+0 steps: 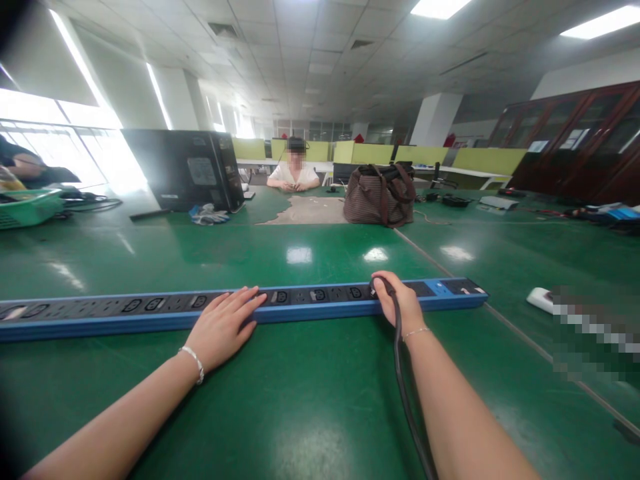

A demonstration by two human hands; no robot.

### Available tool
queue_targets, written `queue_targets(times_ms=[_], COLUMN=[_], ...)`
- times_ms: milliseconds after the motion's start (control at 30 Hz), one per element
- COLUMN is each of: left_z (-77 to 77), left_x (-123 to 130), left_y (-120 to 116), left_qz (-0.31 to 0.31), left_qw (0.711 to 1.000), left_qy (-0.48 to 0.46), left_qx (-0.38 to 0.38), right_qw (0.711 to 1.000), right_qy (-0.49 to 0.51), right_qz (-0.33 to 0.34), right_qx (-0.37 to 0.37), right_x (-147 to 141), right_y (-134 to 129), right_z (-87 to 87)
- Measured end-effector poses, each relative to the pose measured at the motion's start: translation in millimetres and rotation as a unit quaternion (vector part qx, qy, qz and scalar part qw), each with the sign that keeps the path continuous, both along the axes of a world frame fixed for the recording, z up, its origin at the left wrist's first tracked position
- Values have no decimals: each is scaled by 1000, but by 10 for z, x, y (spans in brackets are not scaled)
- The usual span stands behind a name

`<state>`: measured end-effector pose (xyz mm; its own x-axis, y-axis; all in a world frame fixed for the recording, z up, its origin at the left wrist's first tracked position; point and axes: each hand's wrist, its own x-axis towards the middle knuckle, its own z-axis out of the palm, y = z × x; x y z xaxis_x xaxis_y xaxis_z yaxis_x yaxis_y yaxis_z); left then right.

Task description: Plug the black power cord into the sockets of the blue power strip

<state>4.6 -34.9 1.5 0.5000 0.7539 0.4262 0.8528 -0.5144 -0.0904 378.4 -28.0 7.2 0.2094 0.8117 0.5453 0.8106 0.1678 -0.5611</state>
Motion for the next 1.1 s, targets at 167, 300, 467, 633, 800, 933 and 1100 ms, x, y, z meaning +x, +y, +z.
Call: queue_targets(times_ms=[167, 300, 467, 633, 800, 933, 1100], left_z=[10, -3, -22, -26, -19, -19, -21], left_x=[-1, -1, -3, -7, -4, -4, -4], left_y=[-4, 3, 12, 14, 13, 14, 17], left_qz=[-1, -2, -3, 2, 2, 0, 3], left_qw=[1000, 1000, 1000, 1000, 1000, 1000, 1000], left_qy=[2, -3, -4, -3, -6, -11, -8], left_qx=[-4, -4, -4, -4, -4, -6, -6], right_qw=[998, 994, 991, 990, 989, 987, 986], right_qy=[-57, -107, -129, -136, -139, -155, -139], right_qz=[5, 12, -5, -20, -39, -31, -86], right_qx=[-13, 3, 38, 32, 32, 34, 44], right_x=[0, -33, -78, -109, -111, -117, -161], right_y=[-31, -61, -87, -57, -37, -68, -64], right_z=[-7, -38, -76, -110, -134, -127, -155])
